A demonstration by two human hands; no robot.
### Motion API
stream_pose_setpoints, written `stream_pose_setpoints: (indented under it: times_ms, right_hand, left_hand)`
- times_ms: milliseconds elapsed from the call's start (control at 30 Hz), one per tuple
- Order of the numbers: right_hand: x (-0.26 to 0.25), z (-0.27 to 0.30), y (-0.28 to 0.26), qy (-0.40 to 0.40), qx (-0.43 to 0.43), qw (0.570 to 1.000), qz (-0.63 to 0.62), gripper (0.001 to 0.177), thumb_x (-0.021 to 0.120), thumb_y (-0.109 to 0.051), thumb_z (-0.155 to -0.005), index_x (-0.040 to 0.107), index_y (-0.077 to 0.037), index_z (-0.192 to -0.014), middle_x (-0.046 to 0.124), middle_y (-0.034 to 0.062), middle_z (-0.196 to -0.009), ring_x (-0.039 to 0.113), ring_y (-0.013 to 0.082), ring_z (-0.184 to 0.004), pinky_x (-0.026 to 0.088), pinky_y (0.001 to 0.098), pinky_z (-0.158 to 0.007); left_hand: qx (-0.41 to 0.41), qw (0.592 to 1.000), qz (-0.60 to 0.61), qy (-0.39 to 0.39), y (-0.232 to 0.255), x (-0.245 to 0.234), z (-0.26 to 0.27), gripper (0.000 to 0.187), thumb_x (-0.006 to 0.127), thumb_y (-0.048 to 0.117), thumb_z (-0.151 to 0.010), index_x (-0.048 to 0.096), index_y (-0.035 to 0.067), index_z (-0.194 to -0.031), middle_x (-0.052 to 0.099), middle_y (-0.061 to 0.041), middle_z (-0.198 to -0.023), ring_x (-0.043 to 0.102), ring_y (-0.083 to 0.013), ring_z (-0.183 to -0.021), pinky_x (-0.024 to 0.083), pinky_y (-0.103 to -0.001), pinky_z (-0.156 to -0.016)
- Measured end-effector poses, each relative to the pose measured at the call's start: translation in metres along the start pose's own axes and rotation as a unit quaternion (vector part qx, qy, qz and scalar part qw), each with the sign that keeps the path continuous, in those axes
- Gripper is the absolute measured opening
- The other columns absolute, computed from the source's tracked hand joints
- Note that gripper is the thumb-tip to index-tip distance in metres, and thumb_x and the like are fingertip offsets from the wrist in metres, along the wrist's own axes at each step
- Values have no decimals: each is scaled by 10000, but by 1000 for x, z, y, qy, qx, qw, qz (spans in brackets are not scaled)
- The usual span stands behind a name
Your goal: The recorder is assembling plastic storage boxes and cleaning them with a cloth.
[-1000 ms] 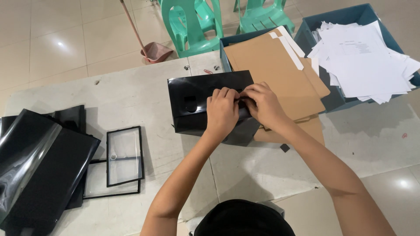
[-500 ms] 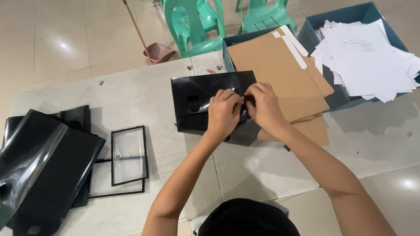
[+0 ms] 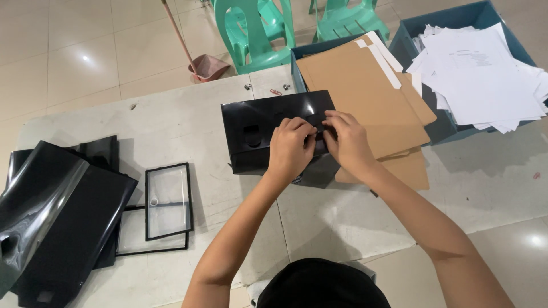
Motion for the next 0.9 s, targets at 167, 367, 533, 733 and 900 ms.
stream_pose_setpoints:
  times_ms: [167,367,533,733,900]
  right_hand:
    - [-15,-3,-13,-18,11,1000,-1,214,758,-4,-846,713,36,-1052,702,164,-1264,675,320,-1094,584,396,-846]
    - [-18,-4,-18,-64,20,997,-29,215,778,-79,-855,727,17,-1040,688,154,-1288,673,315,-1143,579,380,-824]
    - [-24,-2,-32,-79,-14,996,-51,383,748,-76,-873,731,-24,-1252,645,181,-1357,646,341,-1184,567,404,-889]
    - [-19,6,-28,-40,-56,996,53,175,761,-113,-921,789,-98,-1094,707,87,-1259,665,290,-1112,527,413,-957]
    - [-12,5,-42,-52,-131,989,44,113,746,-124,-869,762,-92,-976,723,50,-1244,624,269,-1241,459,451,-1080]
  left_hand:
    - [4,1000,-14,-7,8,-3,1,133,762,50,-779,728,71,-906,694,-36,-987,625,-281,-961,499,-410,-812]
    - [19,1000,-12,8,13,-11,3,165,789,92,-816,715,51,-957,692,-71,-1017,622,-290,-965,507,-403,-827]
    - [18,1000,-16,-18,11,-15,8,266,786,118,-823,701,33,-1061,686,-109,-1109,617,-322,-1069,518,-419,-939]
    - [50,983,-126,-126,14,-20,19,770,742,572,-824,608,16,-1337,572,-163,-1435,466,-357,-1390,276,-595,-1169]
    - [76,947,-277,-142,-2,-3,37,1029,625,817,-774,473,164,-1554,435,-121,-1595,360,-332,-1497,224,-650,-1204]
Point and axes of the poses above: each hand's wrist, its own z-axis away from the middle knuckle, its own x-axis out of the palm, y = z × x, the point moved 10 cm from there along -z, towards the middle knuckle
